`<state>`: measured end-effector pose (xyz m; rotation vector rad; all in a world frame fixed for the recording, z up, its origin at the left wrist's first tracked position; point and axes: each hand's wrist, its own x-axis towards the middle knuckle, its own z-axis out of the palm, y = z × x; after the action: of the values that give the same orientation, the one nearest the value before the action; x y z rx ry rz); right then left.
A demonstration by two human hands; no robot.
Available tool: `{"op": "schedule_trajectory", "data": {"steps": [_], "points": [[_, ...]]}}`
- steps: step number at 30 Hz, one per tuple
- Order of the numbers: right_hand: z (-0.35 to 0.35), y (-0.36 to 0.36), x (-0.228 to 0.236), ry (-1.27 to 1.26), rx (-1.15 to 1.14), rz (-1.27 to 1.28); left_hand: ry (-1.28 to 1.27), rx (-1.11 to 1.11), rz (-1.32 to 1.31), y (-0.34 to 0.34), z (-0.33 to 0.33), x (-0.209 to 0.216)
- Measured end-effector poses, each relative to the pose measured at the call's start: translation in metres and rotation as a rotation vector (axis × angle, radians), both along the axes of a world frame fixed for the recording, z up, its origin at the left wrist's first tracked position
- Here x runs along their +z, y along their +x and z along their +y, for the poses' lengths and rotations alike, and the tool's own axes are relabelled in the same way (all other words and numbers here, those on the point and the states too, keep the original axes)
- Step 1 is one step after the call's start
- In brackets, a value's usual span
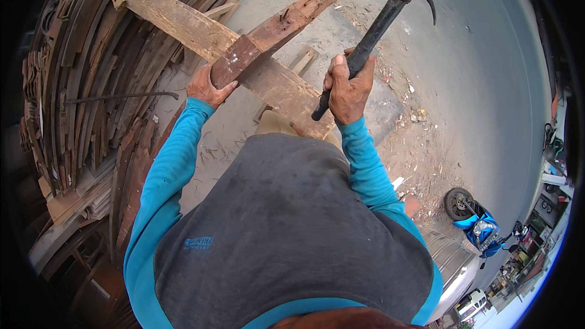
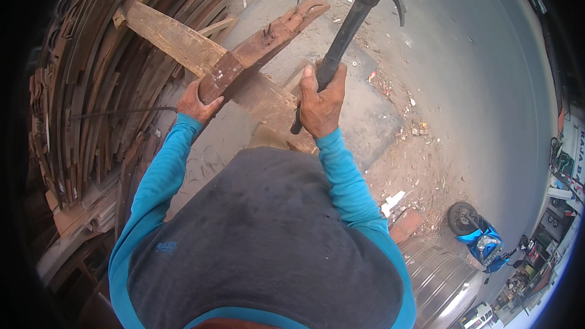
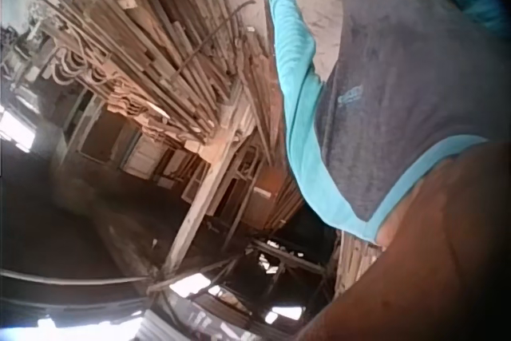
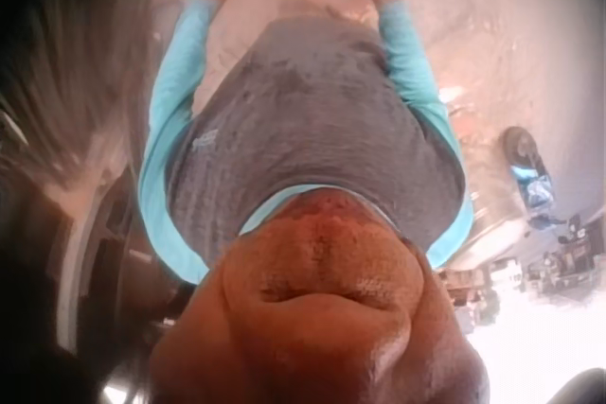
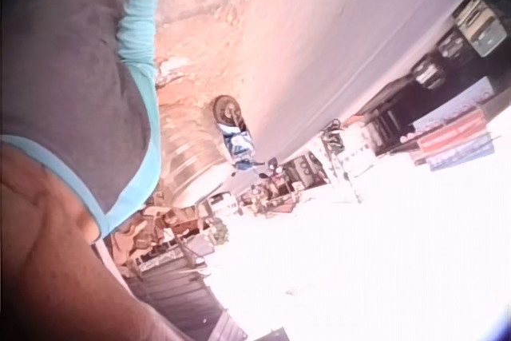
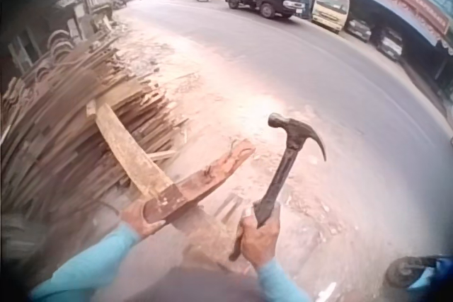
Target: The person removes old nails from a wooden beam using the claw of a hammer. They position the claw under the nail head and pull the hammer back to pry the nail out, repeating the process for multiple nails.
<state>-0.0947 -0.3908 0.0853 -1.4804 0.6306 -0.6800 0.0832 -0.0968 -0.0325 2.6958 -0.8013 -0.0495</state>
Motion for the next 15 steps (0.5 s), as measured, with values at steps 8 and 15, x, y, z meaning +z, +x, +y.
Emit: {"op": "schedule_trajectory", "data": {"steps": [8,15], "points": [[-0.039,0.009,-0.026,-0.464,0.417,0.595,-0.015,-0.016,-0.074,0.002,-0.005,0.006],[-0.033,0.034,0.108,-0.301,-0.023,-0.413,-0.034,-0.018,-0.046,-0.001,0.003,-0.003]]}}
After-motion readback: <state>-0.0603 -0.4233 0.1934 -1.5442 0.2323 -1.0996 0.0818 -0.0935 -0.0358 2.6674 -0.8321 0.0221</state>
